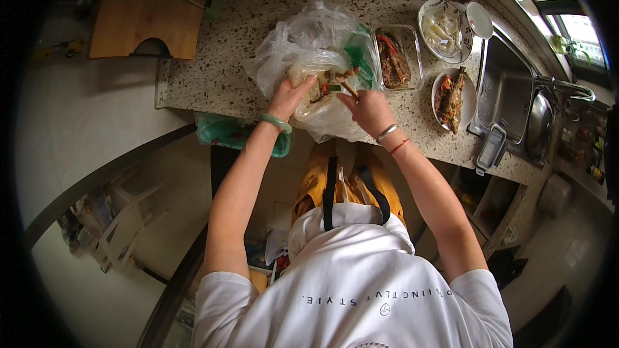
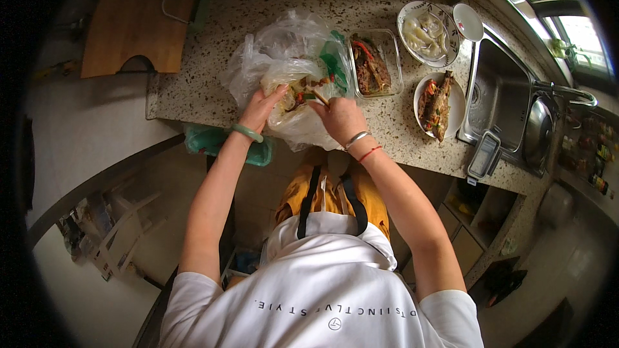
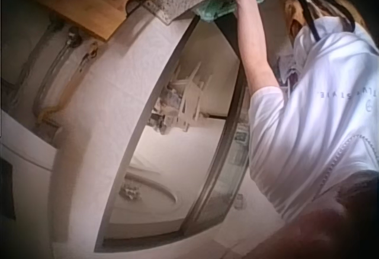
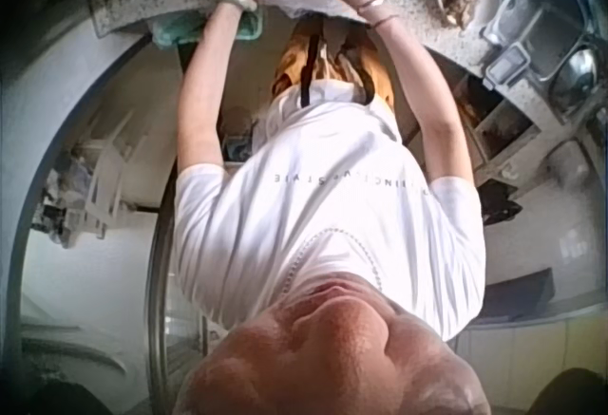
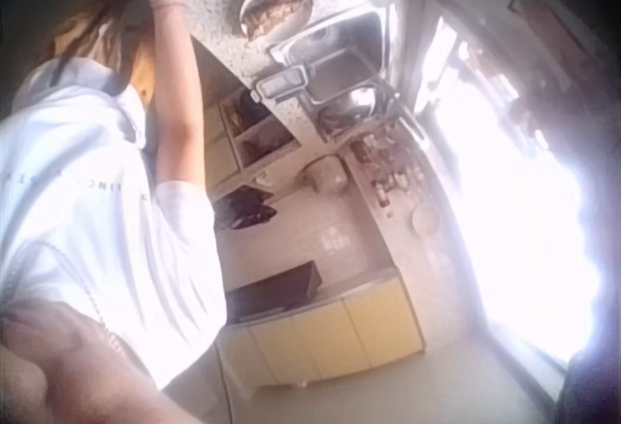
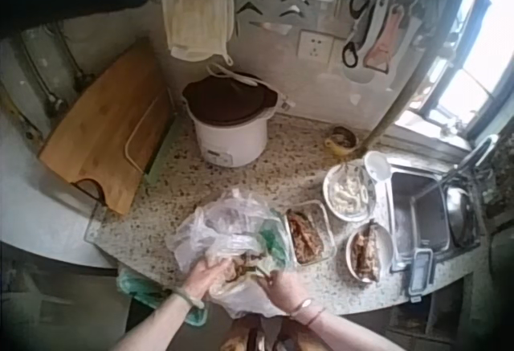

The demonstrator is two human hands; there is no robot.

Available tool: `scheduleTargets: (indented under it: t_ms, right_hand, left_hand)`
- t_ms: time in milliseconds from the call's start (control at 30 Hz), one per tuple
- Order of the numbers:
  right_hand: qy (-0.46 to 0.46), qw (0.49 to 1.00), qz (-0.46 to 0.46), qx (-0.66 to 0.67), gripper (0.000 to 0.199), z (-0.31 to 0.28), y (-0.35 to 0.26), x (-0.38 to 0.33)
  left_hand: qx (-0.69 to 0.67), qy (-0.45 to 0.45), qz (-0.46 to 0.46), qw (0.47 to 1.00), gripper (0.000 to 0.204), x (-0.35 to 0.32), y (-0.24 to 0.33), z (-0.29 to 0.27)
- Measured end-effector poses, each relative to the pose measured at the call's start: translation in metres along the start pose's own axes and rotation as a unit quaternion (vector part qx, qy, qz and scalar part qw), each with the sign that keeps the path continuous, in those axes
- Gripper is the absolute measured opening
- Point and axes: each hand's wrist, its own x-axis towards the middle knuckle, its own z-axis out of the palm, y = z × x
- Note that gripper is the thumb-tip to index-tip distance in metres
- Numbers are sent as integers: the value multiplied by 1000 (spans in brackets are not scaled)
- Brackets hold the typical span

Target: The person transfers cooked food from a plastic bag into a clear plastic container using chopsticks. They then seal the container and place it inside a refrigerator. The person also handles a second plastic bag containing food, placing it into the refrigerator as well.

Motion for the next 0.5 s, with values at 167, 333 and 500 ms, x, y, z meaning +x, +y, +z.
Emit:
scheduleTargets:
  t_ms: [167,333,500]
  right_hand:
    - [58,993,4,107,33,31,8,5]
    - [70,980,-63,177,19,-14,-21,-32]
    - [178,938,-273,122,14,-25,-26,-49]
  left_hand:
    - [12,12,-10,1000,43,8,-17,-8]
    - [-109,3,3,994,42,-8,-11,-7]
    - [-231,-11,-1,973,44,-29,-6,-2]
